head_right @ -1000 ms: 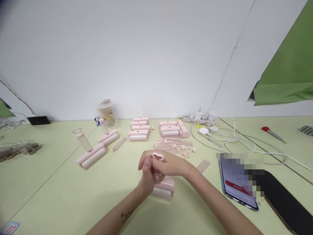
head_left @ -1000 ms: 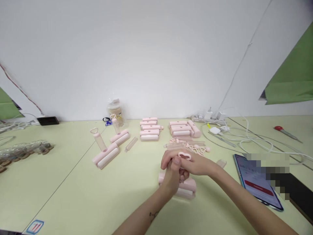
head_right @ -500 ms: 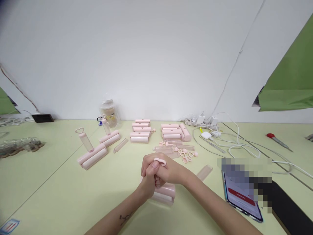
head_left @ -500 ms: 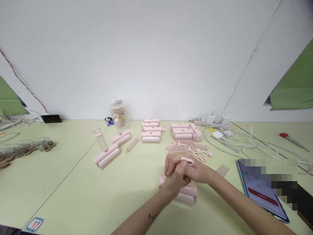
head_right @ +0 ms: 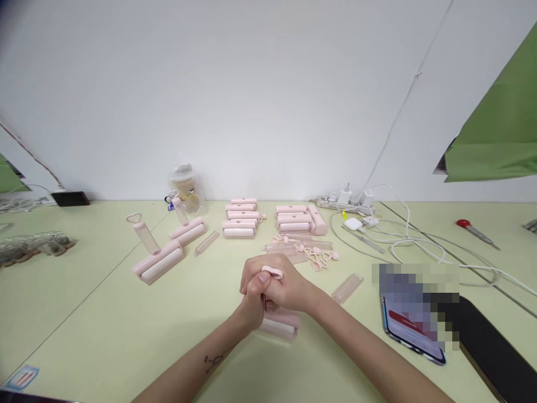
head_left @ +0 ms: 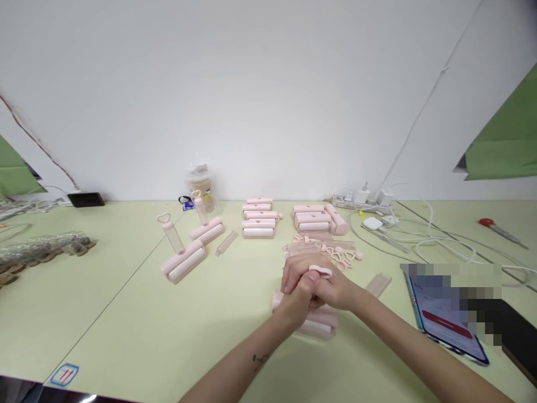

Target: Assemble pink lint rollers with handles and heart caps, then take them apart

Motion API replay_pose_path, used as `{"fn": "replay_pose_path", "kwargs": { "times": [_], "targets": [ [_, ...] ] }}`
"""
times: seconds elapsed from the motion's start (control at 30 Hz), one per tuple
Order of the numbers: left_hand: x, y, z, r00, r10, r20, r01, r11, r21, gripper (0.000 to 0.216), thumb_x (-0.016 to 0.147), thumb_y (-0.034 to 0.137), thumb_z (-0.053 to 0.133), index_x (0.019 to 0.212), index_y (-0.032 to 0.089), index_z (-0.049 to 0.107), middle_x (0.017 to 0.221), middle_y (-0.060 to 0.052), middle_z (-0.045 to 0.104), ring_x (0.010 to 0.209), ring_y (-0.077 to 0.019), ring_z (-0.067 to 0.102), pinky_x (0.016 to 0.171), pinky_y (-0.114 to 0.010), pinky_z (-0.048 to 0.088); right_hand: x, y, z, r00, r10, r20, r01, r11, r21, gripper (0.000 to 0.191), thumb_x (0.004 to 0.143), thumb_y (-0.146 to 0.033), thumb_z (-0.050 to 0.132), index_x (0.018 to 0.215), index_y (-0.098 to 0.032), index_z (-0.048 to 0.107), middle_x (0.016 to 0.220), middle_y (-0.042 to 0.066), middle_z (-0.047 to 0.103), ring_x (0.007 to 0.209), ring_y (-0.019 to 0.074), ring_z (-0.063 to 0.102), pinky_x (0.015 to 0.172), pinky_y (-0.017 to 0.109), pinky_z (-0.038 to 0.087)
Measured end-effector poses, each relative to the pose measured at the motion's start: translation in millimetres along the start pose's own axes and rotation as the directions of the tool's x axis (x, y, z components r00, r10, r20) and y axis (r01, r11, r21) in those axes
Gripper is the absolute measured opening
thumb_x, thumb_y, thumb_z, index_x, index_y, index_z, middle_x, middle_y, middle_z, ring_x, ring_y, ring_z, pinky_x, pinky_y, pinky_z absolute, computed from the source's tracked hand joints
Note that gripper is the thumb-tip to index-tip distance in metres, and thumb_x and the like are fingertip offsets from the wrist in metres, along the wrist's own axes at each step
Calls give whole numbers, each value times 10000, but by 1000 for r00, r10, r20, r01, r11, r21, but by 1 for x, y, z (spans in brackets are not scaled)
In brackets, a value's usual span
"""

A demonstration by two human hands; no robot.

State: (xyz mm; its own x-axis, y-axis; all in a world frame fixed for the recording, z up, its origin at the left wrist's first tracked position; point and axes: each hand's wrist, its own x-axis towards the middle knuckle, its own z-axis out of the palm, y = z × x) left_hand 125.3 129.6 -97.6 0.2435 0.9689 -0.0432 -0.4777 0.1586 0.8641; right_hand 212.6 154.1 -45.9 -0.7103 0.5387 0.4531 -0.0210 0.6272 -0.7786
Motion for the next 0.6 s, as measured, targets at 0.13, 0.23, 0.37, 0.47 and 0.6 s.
{"fn": "replay_pose_path", "kwargs": {
  "times": [0.13,0.23,0.37,0.47,0.6],
  "targets": [
    [-1,0,1,999,10,-34,-7,998,68,282,580,456,504,590,175,478,409,73,294,384,-74,289,393,-200,173,-1,-4,-1,996,72,47,-73,997,14,323,791,-218,392,632,-194,671,698,46,647,589,163,582,587,300,475],
    [2,-4,0,1000,26,-18,-24,994,108,275,602,452,489,576,180,466,410,62,310,384,-84,324,393,-201,187,-1,-7,-3,988,121,95,-121,993,-9,344,799,-221,382,671,-200,700,761,45,656,617,159,589,622,309,497],
    [3,-7,-5,996,80,24,-83,984,156,305,643,460,500,516,190,435,396,50,316,379,-92,338,378,-210,176,-2,-9,-3,978,179,109,-182,983,16,333,797,-220,392,759,-215,723,986,43,609,754,162,594,462,204,468],
    [2,-3,-5,989,132,61,-140,976,164,342,643,495,528,509,194,437,396,52,315,372,-89,319,374,-220,171,-4,-7,-3,960,250,126,-257,965,41,324,815,-224,399,810,-224,723,1075,36,536,699,119,578,367,141,396],
    [2,0,-2,976,196,98,-209,966,150,423,597,571,583,495,196,415,408,56,315,380,-80,313,383,-218,165,-5,-2,-4,976,173,135,-179,983,32,264,826,-243,430,906,-220,681,1002,57,542,790,159,574,451,181,454]
  ]
}}
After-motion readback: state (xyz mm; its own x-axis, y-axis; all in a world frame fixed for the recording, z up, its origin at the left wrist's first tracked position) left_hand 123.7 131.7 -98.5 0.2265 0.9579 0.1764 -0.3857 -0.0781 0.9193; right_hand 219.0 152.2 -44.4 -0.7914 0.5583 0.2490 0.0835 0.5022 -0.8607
